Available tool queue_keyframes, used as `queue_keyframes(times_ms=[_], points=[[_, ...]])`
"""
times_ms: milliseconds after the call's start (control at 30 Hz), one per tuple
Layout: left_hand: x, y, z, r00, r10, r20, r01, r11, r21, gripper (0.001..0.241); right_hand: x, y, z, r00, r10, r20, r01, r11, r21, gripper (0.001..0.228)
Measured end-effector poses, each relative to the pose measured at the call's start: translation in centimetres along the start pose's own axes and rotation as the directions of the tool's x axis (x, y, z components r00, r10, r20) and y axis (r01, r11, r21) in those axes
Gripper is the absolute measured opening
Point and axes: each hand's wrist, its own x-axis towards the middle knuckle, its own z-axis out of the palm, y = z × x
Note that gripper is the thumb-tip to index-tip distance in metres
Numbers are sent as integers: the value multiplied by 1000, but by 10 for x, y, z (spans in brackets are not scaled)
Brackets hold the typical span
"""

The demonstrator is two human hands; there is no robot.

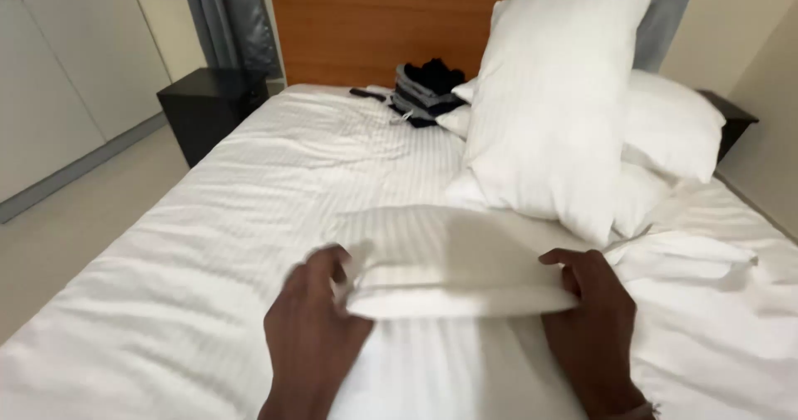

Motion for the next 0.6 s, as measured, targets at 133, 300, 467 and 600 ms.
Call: queue_keyframes(times_ms=[133,300,467,600], points=[[-1,-59,27,934,-290,208,239,941,238,57,8,81,58,922,-380,66,385,920,-74,29],[-15,-96,25,818,-232,527,147,969,197,42,0,65,35,935,-56,350,74,996,-39,23],[-40,-73,3,824,-204,528,153,978,139,53,-27,90,33,946,-196,259,186,981,64,27],[-53,-81,-1,785,-376,491,295,926,237,58,-29,84,16,914,-210,348,218,976,15,36]])
